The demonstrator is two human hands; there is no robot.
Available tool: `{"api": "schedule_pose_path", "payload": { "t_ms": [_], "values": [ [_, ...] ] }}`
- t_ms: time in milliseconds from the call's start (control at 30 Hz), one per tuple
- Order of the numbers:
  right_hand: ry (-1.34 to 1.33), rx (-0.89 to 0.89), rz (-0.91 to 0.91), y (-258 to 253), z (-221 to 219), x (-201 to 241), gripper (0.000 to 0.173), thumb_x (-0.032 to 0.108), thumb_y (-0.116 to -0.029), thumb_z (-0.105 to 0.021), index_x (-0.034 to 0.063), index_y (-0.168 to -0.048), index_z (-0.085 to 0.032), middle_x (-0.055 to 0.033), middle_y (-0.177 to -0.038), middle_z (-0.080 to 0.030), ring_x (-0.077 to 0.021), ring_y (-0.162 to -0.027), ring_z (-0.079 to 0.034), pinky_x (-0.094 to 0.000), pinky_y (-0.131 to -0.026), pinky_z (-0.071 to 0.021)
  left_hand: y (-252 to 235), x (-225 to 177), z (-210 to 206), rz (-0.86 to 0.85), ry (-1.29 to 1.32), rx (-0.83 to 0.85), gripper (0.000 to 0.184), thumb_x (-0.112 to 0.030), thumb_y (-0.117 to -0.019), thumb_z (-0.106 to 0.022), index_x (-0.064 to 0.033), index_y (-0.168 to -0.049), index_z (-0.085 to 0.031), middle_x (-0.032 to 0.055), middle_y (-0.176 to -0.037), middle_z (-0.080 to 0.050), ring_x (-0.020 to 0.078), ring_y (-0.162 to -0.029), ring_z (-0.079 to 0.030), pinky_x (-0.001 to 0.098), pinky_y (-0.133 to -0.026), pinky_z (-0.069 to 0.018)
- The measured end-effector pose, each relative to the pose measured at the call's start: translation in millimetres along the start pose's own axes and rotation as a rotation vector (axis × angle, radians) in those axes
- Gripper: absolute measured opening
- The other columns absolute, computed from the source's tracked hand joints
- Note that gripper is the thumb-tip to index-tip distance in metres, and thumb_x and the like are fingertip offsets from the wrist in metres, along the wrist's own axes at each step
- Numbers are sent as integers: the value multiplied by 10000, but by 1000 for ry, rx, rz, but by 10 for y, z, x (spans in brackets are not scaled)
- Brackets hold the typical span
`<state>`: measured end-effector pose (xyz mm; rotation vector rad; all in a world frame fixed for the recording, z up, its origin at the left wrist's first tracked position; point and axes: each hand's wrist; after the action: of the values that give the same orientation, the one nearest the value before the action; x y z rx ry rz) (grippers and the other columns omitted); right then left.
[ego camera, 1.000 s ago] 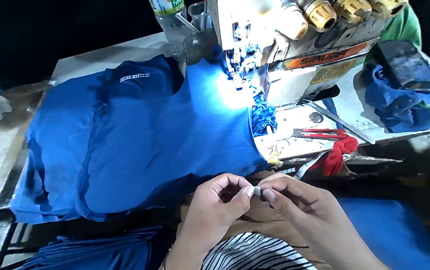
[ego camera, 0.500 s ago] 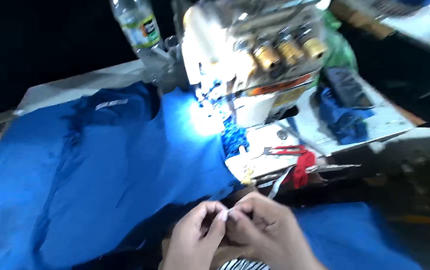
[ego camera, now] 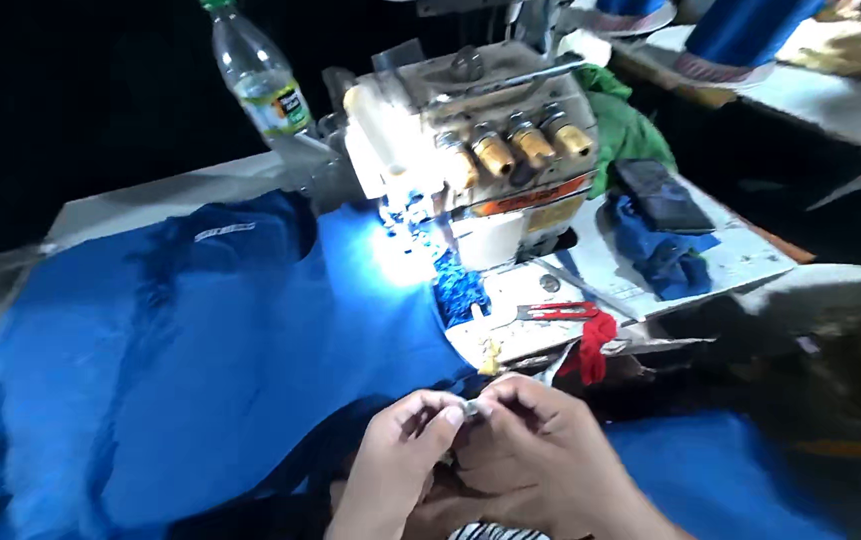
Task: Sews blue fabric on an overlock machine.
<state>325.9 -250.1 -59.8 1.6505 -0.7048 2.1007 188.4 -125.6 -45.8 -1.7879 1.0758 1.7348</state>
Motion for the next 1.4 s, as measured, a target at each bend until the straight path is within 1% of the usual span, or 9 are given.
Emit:
{"api": "schedule_pose_path", "payload": {
  "t_ms": [167,467,600,800,967,1033,1100,1233,1400],
  "values": [
    [-10,3,7,39,-37,15,143,202,-989,-643,101,-956,-738,50,-902,-708,31,-787,-649,-134,-683,-554,38,-11,22,18,14,-3,134,-119,-947,-670,-22,-1022,-723,60,-947,-731,155,-858,-725,342,-813,-629],
    [-37,-4,69,68,-94,187,122,63,-954,-654,-42,-945,-717,-128,-924,-694,-124,-845,-663,-249,-749,-559,133,-85,-87,-146,-222,-39,111,-5,-974,-550,-51,-990,-650,-70,-858,-693,8,-785,-666,225,-733,-580],
    [94,-103,284,67,-94,199,103,54,-941,-672,-38,-903,-698,-143,-899,-695,-170,-894,-666,-254,-808,-549,173,-104,-184,-357,-395,-87,174,-98,-1017,-559,62,-1014,-628,46,-937,-675,11,-851,-632,181,-762,-543],
    [153,-113,425,33,-125,221,92,52,-928,-691,-20,-870,-687,-128,-866,-686,-161,-855,-653,-213,-780,-535,200,-145,-121,-437,-414,-90,166,-101,-1007,-565,49,-1008,-637,27,-937,-682,1,-859,-636,178,-759,-548],
    [190,-98,331,-366,-72,222,271,321,-1006,-648,77,-1119,-688,-53,-1044,-705,-95,-957,-678,-275,-842,-581,209,-429,196,-451,-345,-93,117,-133,-1014,-579,-102,-1057,-683,-57,-1164,-708,28,-1055,-659,244,-899,-562],
    [250,-169,204,-638,-110,152,492,481,-949,-659,78,-1231,-657,-73,-1136,-687,-156,-1027,-665,-374,-863,-574,117,-581,350,-483,-384,-175,155,-292,-1007,-612,-179,-960,-707,-55,-1292,-663,47,-1162,-614,249,-954,-525],
    [220,-147,65,-815,-182,102,590,545,-897,-707,96,-1266,-608,-34,-1130,-675,-117,-1009,-657,-355,-862,-565,-38,-726,446,-487,-397,-283,187,-398,-961,-656,-255,-882,-748,-82,-1299,-661,66,-1194,-602,250,-955,-515],
    [148,-114,33,-837,-264,98,371,245,-889,-769,102,-1201,-629,36,-900,-719,-43,-792,-693,-275,-735,-602,-398,-1023,429,-348,-443,-327,152,-252,-954,-645,-160,-912,-759,-35,-1367,-604,106,-1207,-571,313,-946,-508],
    [22,-83,-18,-793,-187,114,300,186,-899,-734,117,-1179,-653,63,-863,-723,-19,-746,-689,-215,-689,-600,-770,-1258,259,-205,-648,-254,98,-179,-954,-676,-122,-904,-738,11,-1315,-603,156,-1235,-535,404,-994,-470]
  ]
}}
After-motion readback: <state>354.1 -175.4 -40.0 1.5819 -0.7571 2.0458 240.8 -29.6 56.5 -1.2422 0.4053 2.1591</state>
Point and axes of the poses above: each hand's wrist, its own y-axis away from the middle knuckle, its own z-axis out of the back of the hand, x = y × z
